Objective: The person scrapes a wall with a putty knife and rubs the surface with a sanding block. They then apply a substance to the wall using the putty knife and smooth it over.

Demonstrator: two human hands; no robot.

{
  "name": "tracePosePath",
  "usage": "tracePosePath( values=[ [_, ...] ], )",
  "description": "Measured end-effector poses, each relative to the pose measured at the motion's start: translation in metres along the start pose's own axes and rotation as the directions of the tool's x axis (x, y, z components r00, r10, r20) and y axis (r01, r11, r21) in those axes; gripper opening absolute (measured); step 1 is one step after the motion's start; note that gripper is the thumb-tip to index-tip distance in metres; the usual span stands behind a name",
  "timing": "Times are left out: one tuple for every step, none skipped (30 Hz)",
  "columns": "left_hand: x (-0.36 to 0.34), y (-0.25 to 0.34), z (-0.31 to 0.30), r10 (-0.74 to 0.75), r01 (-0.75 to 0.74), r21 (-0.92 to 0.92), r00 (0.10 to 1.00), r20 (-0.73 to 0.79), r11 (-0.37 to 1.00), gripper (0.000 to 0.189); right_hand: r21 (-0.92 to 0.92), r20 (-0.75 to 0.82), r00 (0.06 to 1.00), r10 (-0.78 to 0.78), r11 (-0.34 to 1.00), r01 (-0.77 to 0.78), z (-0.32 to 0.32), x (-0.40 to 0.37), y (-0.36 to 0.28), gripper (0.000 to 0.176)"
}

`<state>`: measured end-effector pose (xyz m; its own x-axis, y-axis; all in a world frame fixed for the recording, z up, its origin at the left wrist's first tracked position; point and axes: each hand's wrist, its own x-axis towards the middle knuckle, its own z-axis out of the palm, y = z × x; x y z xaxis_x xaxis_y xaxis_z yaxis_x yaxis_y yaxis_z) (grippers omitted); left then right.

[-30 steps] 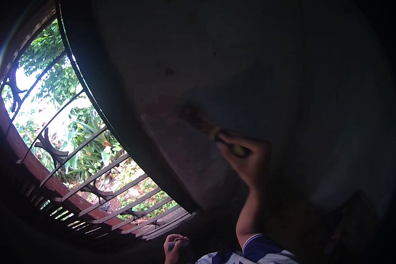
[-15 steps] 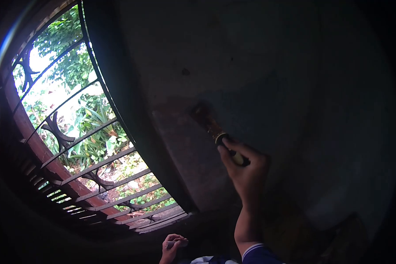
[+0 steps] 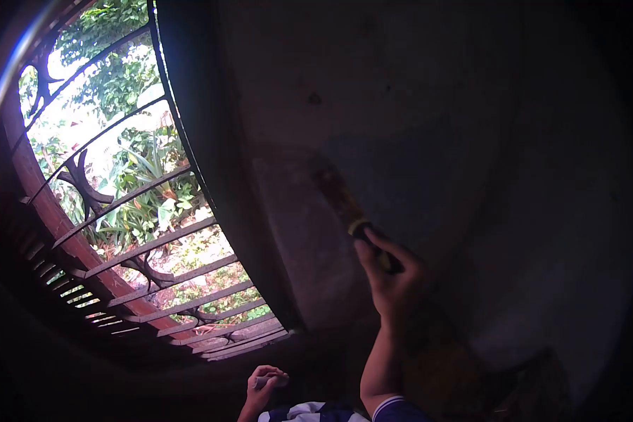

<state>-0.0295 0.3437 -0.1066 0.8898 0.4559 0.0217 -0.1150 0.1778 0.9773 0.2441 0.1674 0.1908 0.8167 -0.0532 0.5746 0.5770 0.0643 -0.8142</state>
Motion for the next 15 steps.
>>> tracePosePath(
  values=[
    [0.001, -0.001, -0.003, 0.002, -0.002, -0.012, 1.0, -0.003, 1.0, 0.022, -0.014, -0.026, 0.999, 0.045, 0.999, -0.045, -0.007, -0.005, 0.004, 0.02],
    [-0.002, -0.003, -0.005, 0.001, -0.001, -0.024, 1.0, -0.007, 1.0, 0.021, -0.003, -0.029, 0.999, 0.045, 0.999, -0.045, -0.011, -0.007, 0.004, 0.021],
    [-0.003, -0.002, -0.007, 0.002, -0.003, -0.036, 1.0, -0.01, 0.999, 0.021, -0.044, -0.008, 1.0, -0.028, 0.999, 0.028, -0.006, -0.006, 0.003, 0.02],
    [-0.003, -0.001, -0.008, -0.001, 0.001, -0.056, 1.0, -0.014, 0.998, 0.022, -0.083, 0.014, 0.995, -0.101, 0.991, 0.102, 0.004, -0.001, 0.002, 0.02],
    [0.0, 0.0, -0.011, -0.013, 0.012, -0.035, 1.0, -0.005, 0.999, 0.022, -0.124, 0.04, 0.985, -0.169, 0.977, 0.173, 0.015, 0.003, 0.001, 0.02],
    [0.001, 0.002, -0.014, -0.03, 0.03, -0.013, 1.0, 0.004, 0.999, 0.022, -0.026, 0.018, 0.995, -0.099, 0.995, 0.1, 0.033, 0.006, -0.004, 0.019],
    [-0.001, 0.004, -0.017, -0.051, 0.051, 0.009, 0.999, 0.015, 0.999, 0.022, -0.029, 0.004, 0.998, -0.068, 0.997, 0.068, 0.035, 0.0, -0.005, 0.019],
    [0.0, 0.002, -0.021, -0.043, 0.043, -0.032, 0.999, 0.019, 0.999, 0.024, -0.028, -0.009, 0.999, -0.046, 0.999, 0.046, 0.037, -0.003, -0.005, 0.019],
    [0.005, 0.003, -0.024, -0.026, 0.028, -0.074, 0.999, 0.024, 0.997, 0.026, -0.024, -0.023, 0.999, -0.032, 0.999, 0.032, 0.039, -0.004, -0.005, 0.019],
    [0.005, 0.005, -0.027, -0.02, 0.023, -0.113, 0.999, 0.026, 0.993, 0.028, -0.078, -0.03, 0.988, -0.153, 0.986, 0.15, 0.035, -0.01, -0.009, 0.02],
    [0.004, 0.008, -0.032, -0.018, 0.02, -0.086, 1.0, 0.021, 0.996, 0.025, -0.049, -0.05, 0.995, -0.081, 0.996, 0.079, 0.026, -0.019, -0.007, 0.02],
    [0.004, 0.027, -0.031, -0.014, 0.015, -0.056, 1.0, 0.019, 0.998, 0.022, -0.017, -0.071, 0.997, -0.01, 1.0, 0.009, 0.014, -0.026, -0.007, 0.02],
    [0.007, 0.039, -0.033, -0.007, 0.008, -0.027, 1.0, 0.02, 1.0, 0.02, -0.006, -0.072, 0.997, 0.002, 1.0, -0.003, 0.013, -0.025, -0.004, 0.02],
    [0.01, 0.034, -0.042, -0.004, 0.005, -0.049, 1.0, 0.011, 0.999, 0.02, 0.005, -0.072, 0.997, 0.014, 1.0, -0.014, 0.012, -0.024, -0.004, 0.02],
    [0.013, 0.028, -0.049, -0.002, 0.002, -0.078, 1.0, 0.001, 0.997, 0.02, 0.015, -0.073, 0.997, 0.026, 1.0, -0.025, 0.012, -0.022, -0.005, 0.02]
  ],
)
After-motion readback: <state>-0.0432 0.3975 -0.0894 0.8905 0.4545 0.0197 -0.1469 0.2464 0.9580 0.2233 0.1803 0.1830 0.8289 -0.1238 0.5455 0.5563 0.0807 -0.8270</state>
